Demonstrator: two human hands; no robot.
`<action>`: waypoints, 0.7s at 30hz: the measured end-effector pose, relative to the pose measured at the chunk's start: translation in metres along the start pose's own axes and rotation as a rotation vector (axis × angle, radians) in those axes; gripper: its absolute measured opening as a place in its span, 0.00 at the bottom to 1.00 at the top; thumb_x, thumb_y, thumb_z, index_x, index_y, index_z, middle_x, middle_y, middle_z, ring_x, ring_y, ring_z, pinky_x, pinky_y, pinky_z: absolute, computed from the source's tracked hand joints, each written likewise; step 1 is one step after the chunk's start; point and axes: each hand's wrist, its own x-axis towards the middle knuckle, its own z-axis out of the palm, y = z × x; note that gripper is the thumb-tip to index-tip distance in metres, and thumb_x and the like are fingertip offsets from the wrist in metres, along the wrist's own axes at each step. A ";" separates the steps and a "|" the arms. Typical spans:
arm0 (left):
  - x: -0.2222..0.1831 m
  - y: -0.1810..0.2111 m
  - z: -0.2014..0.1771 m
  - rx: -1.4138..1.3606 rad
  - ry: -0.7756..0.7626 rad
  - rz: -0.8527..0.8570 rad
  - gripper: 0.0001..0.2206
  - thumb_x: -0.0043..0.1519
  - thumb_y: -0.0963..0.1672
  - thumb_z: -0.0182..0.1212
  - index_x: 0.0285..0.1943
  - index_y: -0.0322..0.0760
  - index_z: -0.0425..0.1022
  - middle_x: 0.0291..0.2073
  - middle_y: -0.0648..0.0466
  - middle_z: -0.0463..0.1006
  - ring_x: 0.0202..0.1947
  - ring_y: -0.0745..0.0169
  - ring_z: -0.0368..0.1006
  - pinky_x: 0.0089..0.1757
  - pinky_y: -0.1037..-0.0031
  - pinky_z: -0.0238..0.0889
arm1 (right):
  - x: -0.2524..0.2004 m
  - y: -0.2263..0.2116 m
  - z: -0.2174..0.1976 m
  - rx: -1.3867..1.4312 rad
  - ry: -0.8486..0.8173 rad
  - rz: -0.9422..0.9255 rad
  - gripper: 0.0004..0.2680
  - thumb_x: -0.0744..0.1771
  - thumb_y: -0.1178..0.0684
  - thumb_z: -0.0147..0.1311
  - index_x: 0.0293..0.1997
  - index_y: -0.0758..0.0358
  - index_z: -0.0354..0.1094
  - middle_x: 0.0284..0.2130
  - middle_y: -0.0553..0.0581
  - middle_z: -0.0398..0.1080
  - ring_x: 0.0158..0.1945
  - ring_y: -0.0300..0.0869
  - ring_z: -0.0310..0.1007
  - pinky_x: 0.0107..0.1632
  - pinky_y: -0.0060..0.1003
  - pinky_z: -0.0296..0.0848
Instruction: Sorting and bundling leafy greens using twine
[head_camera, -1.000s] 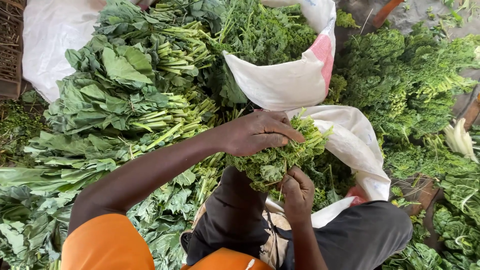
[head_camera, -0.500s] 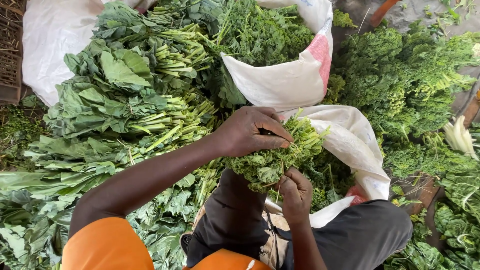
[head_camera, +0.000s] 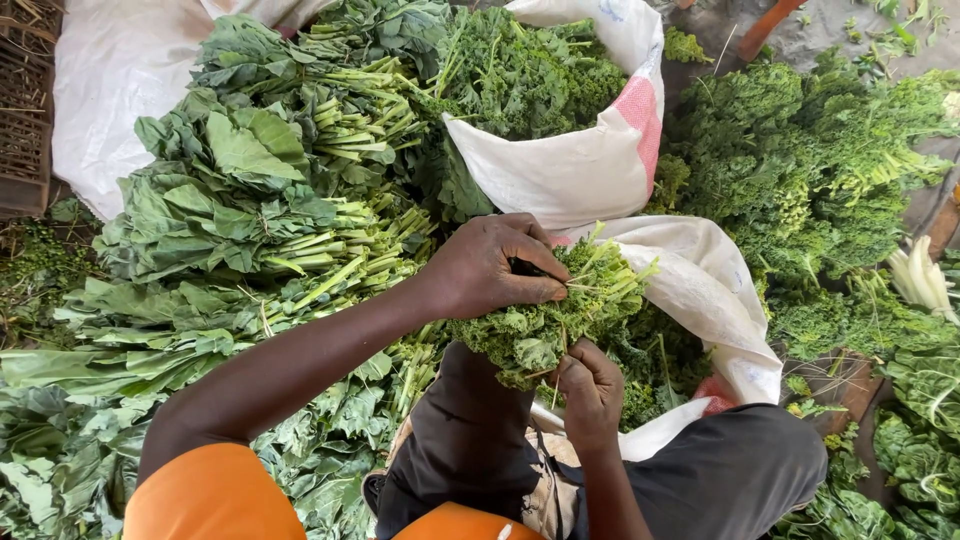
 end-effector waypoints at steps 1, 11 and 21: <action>-0.001 0.000 0.000 0.059 0.011 0.003 0.12 0.59 0.50 0.77 0.49 0.48 0.94 0.45 0.56 0.87 0.27 0.66 0.72 0.33 0.69 0.66 | 0.000 -0.001 0.000 0.003 0.001 0.010 0.09 0.68 0.59 0.48 0.27 0.62 0.69 0.22 0.52 0.69 0.25 0.35 0.55 0.31 0.32 0.58; -0.009 0.001 0.008 0.120 0.040 0.047 0.08 0.60 0.47 0.76 0.45 0.48 0.93 0.45 0.56 0.89 0.38 0.60 0.82 0.42 0.64 0.75 | -0.002 0.011 -0.003 0.067 -0.010 -0.023 0.08 0.69 0.59 0.50 0.29 0.65 0.71 0.26 0.52 0.67 0.28 0.36 0.58 0.33 0.32 0.60; 0.001 -0.010 0.010 -0.022 0.006 0.050 0.10 0.55 0.46 0.80 0.45 0.47 0.93 0.56 0.43 0.91 0.67 0.48 0.83 0.52 0.64 0.76 | -0.002 0.012 -0.008 0.015 -0.004 -0.013 0.08 0.68 0.59 0.50 0.28 0.64 0.70 0.25 0.51 0.67 0.26 0.35 0.56 0.32 0.32 0.59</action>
